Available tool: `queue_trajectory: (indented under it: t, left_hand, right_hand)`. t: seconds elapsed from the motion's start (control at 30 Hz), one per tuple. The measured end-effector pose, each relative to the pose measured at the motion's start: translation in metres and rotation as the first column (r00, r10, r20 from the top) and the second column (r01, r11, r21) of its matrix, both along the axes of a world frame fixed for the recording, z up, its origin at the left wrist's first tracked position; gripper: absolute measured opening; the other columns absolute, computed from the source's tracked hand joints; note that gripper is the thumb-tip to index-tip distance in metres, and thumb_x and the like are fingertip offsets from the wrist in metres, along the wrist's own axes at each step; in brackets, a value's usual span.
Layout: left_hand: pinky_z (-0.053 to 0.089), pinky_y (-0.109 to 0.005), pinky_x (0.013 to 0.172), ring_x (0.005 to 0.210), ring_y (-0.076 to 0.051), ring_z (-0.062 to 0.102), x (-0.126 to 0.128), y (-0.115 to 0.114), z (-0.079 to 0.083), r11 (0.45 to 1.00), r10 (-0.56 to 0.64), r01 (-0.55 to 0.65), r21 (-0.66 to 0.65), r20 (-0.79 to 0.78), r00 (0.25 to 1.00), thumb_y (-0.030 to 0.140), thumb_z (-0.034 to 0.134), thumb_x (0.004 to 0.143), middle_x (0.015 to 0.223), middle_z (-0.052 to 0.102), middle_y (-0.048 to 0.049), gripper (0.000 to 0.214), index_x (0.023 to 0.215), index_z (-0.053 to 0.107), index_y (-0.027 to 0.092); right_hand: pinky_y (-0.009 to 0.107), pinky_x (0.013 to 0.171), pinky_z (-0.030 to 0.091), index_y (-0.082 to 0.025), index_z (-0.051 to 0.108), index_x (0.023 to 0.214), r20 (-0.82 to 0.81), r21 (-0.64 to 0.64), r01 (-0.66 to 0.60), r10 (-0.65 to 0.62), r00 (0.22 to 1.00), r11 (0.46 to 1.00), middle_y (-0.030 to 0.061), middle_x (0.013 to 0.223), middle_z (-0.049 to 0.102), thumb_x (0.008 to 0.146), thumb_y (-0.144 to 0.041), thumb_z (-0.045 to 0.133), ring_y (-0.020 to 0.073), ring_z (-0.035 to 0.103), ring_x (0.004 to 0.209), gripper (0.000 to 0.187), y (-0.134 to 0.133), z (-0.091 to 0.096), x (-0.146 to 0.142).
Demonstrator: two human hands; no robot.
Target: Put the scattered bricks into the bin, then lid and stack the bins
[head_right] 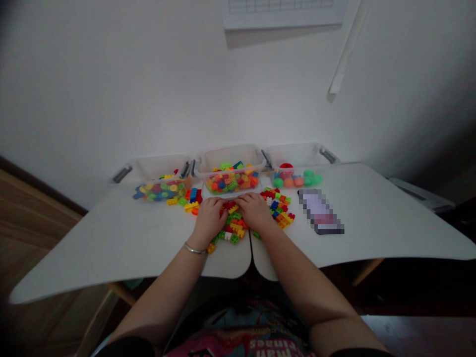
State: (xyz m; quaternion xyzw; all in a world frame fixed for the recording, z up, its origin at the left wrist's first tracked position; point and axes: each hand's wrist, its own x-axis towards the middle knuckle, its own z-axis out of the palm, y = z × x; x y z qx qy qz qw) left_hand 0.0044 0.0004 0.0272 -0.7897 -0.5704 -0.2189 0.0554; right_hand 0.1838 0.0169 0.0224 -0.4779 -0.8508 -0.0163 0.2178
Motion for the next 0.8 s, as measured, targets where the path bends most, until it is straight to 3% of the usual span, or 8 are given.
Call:
queue_trajectory:
  t: [0.2, 0.43, 0.57, 0.8]
  left_hand:
    - [0.041, -0.042, 0.096, 0.106, -0.026, 0.053, 0.000, 0.001, -0.001, 1.000, 0.000, 0.000, -0.008, 0.005, 1.000, 0.022, 0.053, 0.085, 0.106, 0.064, -0.0087, 0.025, 0.107, 0.064, 0.019]
    - [0.041, -0.042, 0.096, 0.105, -0.026, 0.054, 0.000, 0.001, -0.002, 1.000, -0.001, 0.001, -0.002, 0.016, 1.000, 0.020, 0.052, 0.084, 0.104, 0.065, -0.0085, 0.025, 0.105, 0.065, 0.019]
    - [0.042, -0.042, 0.095, 0.106, -0.026, 0.054, 0.000, 0.000, 0.000, 1.000, 0.001, -0.001, -0.005, 0.014, 1.000, 0.021, 0.052, 0.085, 0.105, 0.065, -0.0083, 0.024, 0.105, 0.065, 0.020]
    - [0.042, -0.042, 0.096, 0.106, -0.026, 0.054, 0.000, -0.001, 0.001, 1.000, 0.006, -0.006, -0.008, 0.012, 1.000, 0.021, 0.054, 0.084, 0.106, 0.065, -0.0086, 0.025, 0.106, 0.064, 0.019]
  right_hand:
    - [0.038, 0.094, 0.039, -0.020, 0.067, 0.115, 0.001, 0.010, 0.153, -0.153, 0.988, 0.988, 0.0085, 0.112, 0.070, 0.087, -0.019, 0.049, 0.0243, 0.058, 0.103, 0.033, -0.004, 0.001, 0.000]
    - [0.042, 0.089, 0.035, -0.019, 0.067, 0.110, 0.008, 0.033, 0.342, -0.343, 0.939, 0.939, 0.0110, 0.110, 0.068, 0.084, -0.029, 0.056, 0.0284, 0.057, 0.100, 0.030, -0.010, 0.004, -0.002]
    - [0.043, 0.087, 0.036, -0.020, 0.069, 0.105, 0.007, 0.030, 0.365, -0.365, 0.931, 0.931, 0.0117, 0.105, 0.069, 0.084, -0.032, 0.057, 0.0296, 0.055, 0.100, 0.027, -0.011, 0.003, -0.003]
    - [0.043, 0.089, 0.037, -0.023, 0.068, 0.109, 0.024, -0.014, 0.279, -0.279, 0.960, 0.960, 0.0093, 0.107, 0.070, 0.084, -0.034, 0.060, 0.0297, 0.054, 0.103, 0.029, -0.007, 0.004, -0.004]
